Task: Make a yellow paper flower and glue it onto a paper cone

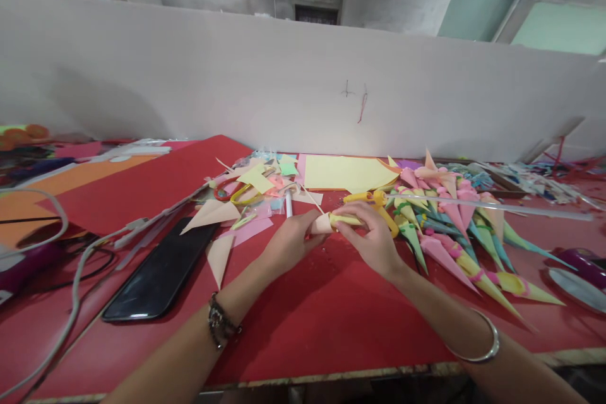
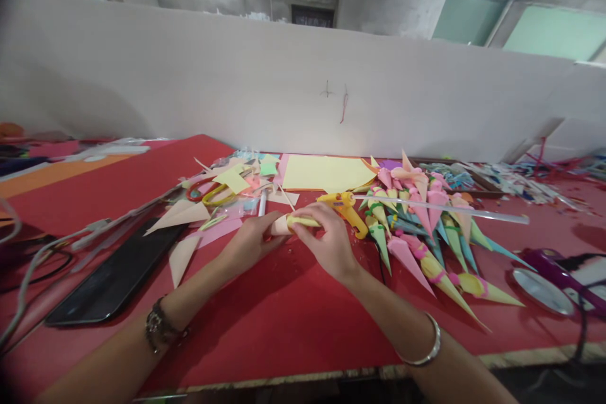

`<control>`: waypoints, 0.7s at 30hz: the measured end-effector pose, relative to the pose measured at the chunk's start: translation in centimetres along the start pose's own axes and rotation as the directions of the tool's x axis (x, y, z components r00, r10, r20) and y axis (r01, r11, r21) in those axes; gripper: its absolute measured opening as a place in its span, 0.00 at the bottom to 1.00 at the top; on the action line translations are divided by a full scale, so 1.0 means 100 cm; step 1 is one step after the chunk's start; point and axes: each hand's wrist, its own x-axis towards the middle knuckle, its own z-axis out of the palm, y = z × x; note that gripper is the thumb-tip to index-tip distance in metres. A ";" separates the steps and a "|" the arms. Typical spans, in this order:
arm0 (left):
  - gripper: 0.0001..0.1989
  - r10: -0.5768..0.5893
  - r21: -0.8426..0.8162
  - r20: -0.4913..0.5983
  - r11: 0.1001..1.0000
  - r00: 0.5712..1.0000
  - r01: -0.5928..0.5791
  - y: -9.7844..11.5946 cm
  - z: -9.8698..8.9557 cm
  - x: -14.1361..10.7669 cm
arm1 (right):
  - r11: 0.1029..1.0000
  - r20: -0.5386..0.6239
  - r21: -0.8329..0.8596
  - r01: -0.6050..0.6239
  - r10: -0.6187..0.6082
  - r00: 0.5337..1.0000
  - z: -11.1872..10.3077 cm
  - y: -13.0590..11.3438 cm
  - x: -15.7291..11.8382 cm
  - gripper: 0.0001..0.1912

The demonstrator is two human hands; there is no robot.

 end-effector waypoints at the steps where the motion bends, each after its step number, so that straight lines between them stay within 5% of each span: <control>1: 0.04 0.000 0.011 -0.003 1.000 1.000 0.000 -0.001 0.000 0.000 | 1.000 0.000 0.004 -0.006 0.006 1.000 0.000 0.000 0.000 0.04; 9: 0.43 0.092 -0.022 -0.046 0.995 0.995 -0.093 -0.005 -0.003 0.001 | 0.999 -0.069 0.042 -0.025 0.028 0.997 0.001 0.004 0.000 0.04; 15: 0.39 0.118 -0.075 -0.025 0.990 0.993 -0.120 -0.009 -0.003 0.003 | 1.000 -0.041 -0.010 0.013 -0.013 0.999 0.001 0.003 -0.001 0.05; 21: 0.35 0.060 0.042 0.009 0.997 0.998 -0.060 -0.007 -0.004 0.001 | 0.999 -0.008 -0.026 0.031 -0.031 0.999 0.001 0.003 -0.001 0.05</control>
